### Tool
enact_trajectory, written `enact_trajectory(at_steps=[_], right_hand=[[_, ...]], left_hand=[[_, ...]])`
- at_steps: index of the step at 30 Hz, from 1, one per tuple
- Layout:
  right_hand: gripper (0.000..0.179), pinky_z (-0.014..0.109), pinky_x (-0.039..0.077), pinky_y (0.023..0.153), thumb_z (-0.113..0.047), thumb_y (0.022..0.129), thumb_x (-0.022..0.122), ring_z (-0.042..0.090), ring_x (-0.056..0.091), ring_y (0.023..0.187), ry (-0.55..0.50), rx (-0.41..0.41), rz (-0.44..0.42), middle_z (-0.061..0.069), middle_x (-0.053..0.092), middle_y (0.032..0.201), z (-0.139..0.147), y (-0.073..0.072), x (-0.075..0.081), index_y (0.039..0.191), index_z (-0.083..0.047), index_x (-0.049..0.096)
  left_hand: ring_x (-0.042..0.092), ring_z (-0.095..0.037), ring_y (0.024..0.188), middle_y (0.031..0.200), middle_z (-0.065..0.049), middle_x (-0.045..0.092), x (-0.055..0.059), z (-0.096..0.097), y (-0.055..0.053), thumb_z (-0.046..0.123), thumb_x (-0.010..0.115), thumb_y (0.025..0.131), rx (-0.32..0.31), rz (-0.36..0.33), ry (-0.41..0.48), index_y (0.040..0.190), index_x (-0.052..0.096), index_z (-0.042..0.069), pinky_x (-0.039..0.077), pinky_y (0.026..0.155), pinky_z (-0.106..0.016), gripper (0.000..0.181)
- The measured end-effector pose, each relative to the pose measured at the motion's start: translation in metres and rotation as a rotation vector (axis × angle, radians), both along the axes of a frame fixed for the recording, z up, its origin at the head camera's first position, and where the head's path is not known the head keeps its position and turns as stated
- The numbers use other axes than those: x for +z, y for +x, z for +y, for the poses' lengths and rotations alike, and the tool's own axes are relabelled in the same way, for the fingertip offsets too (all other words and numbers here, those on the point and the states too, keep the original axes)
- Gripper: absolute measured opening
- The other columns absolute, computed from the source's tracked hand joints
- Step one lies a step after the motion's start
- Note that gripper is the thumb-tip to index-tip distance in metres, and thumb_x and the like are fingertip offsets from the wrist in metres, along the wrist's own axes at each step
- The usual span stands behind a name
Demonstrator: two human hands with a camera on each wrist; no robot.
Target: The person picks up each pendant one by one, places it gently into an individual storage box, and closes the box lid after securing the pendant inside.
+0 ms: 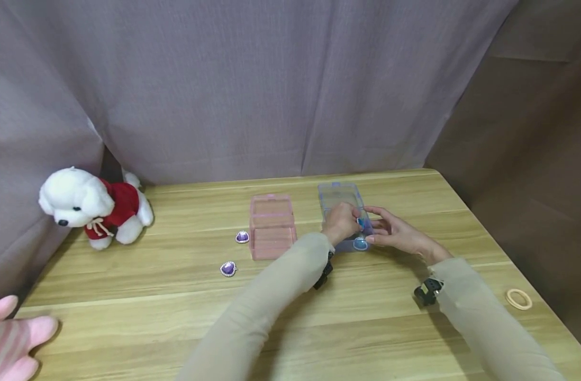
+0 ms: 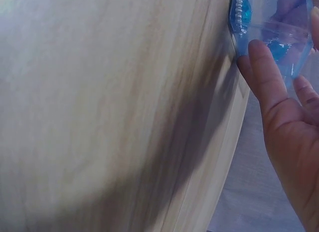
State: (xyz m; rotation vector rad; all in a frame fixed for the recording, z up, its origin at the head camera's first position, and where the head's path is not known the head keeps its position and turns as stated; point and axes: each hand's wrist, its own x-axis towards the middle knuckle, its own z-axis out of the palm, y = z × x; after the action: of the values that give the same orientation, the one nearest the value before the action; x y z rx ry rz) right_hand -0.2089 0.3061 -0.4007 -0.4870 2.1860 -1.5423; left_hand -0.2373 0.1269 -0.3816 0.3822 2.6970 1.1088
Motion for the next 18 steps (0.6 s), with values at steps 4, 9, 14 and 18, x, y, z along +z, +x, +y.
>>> enact_trajectory(at_steps=[4, 9, 14, 18], right_hand=[[0.077, 0.019, 0.05, 0.087, -0.003, 0.091, 0.059, 0.055, 0.032, 0.127, 0.004, 0.001, 0.002, 0.043, 0.026, 0.14, -0.0005, -0.0006, 0.0001, 0.147, 0.001, 0.006], [0.077, 0.019, 0.05, 0.087, -0.003, 0.091, 0.058, 0.054, 0.032, 0.127, 0.024, -0.003, 0.011, 0.042, 0.027, 0.14, -0.001, -0.0006, 0.0015, 0.147, 0.001, 0.006], [0.077, 0.018, 0.049, 0.087, -0.004, 0.091, 0.059, 0.055, 0.03, 0.127, 0.022, -0.003, 0.012, 0.042, 0.025, 0.141, -0.0019, -0.0004, 0.0031, 0.147, 0.002, 0.006], [0.077, 0.017, 0.048, 0.087, -0.003, 0.091, 0.058, 0.055, 0.028, 0.129, 0.022, 0.009, 0.007, 0.042, 0.022, 0.142, -0.0028, -0.0003, 0.0037, 0.147, 0.002, 0.005]], left_hand=[[0.055, -0.009, 0.072, 0.084, 0.002, 0.069, -0.0006, -0.0007, -0.0003, 0.002, 0.072, 0.076, -0.045, 0.059, -0.072, 0.086, 0.073, 0.01, 0.043, 0.059, -0.016, 0.012], [0.044, -0.01, 0.059, 0.067, 0.003, 0.056, -0.0004, 0.0002, 0.0009, -0.001, 0.068, 0.076, -0.046, 0.067, -0.138, 0.064, 0.056, 0.012, 0.032, 0.047, -0.019, 0.021], [0.037, -0.01, 0.055, 0.062, 0.002, 0.045, -0.0002, -0.0004, 0.0014, -0.004, 0.065, 0.077, -0.048, 0.049, -0.152, 0.059, 0.044, 0.012, 0.026, 0.044, -0.02, 0.032], [0.054, -0.011, 0.071, 0.079, 0.001, 0.063, 0.0008, -0.0026, -0.0012, 0.0, 0.066, 0.079, -0.072, 0.04, -0.193, 0.079, 0.067, 0.008, 0.043, 0.057, -0.017, 0.008]])
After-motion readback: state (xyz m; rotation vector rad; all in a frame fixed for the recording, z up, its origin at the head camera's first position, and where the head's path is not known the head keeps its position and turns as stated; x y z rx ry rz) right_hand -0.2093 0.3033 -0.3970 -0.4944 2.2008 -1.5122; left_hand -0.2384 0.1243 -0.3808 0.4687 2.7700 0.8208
